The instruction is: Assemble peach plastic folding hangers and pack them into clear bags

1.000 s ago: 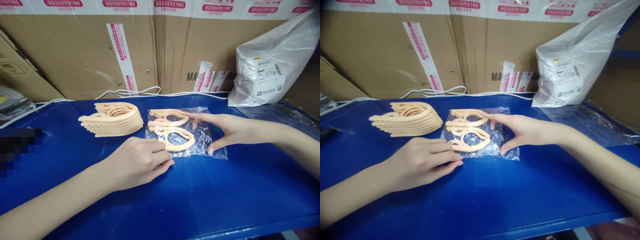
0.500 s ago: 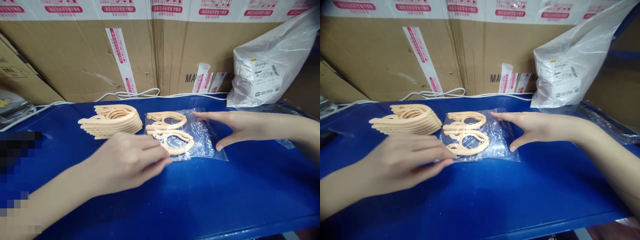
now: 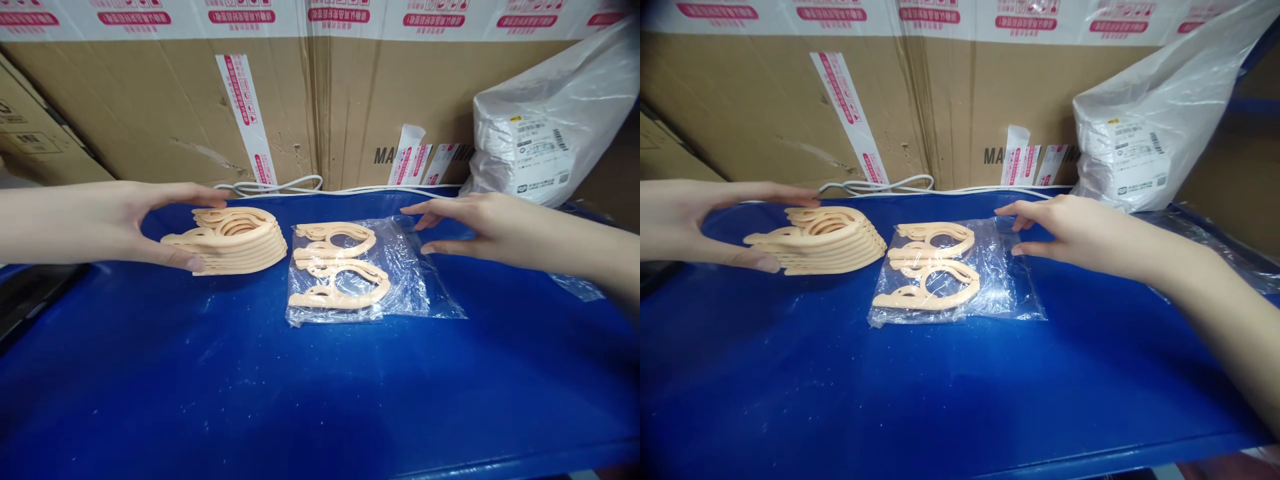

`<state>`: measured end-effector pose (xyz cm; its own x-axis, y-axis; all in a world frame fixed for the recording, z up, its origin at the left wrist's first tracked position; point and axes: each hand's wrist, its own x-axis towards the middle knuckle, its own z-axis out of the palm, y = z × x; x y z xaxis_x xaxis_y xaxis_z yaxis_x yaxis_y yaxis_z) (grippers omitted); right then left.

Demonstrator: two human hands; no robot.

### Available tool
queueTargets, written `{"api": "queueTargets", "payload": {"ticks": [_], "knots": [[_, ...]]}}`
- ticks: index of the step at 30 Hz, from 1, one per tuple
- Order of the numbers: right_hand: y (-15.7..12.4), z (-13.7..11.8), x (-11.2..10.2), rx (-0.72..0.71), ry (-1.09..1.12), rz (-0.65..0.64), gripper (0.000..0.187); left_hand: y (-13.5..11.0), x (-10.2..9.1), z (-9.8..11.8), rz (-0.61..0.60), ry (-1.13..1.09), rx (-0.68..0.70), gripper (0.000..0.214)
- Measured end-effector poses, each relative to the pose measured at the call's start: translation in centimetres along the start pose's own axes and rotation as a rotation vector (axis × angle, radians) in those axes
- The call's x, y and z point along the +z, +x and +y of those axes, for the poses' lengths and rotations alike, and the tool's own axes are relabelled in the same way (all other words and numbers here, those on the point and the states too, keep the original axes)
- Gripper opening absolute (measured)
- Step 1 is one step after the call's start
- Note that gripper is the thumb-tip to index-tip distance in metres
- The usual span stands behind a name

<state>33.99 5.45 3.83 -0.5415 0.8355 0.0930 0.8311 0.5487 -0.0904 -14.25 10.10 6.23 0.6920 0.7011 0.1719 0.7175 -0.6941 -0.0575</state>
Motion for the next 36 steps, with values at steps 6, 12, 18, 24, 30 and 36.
{"api": "queueTargets", "payload": {"ticks": [6,12,18,24,30,36], "knots": [[0.2,-1.1,-0.2,-0.051,-0.067,0.033,0.058,0.8,0.0,0.5,-0.102,-0.097,-0.269,0.084],[0.2,-1.3,-0.1,-0.076,-0.091,0.033,0.058,1.0,0.7,-0.1,-0.057,-0.075,-0.198,0.073],[0.2,-1.0,0.1,-0.077,-0.095,0.03,0.059,1.1,0.6,0.1,0.066,-0.02,-0.024,0.067],[0.2,-1.7,-0.3,-0.086,-0.05,0.187,0.05,1.9,-1.2,3.7,0.136,-0.087,-0.184,0.068],[0.0,-5.6,1.0,0.011,0.656,0.263,0.046,3.4,0.5,12.4,0.337,-0.24,0.032,0.064],[0.0,-7.6,2.5,0.065,1.085,0.098,0.044,3.7,4.4,16.5,0.356,-0.257,0.158,0.061]]}}
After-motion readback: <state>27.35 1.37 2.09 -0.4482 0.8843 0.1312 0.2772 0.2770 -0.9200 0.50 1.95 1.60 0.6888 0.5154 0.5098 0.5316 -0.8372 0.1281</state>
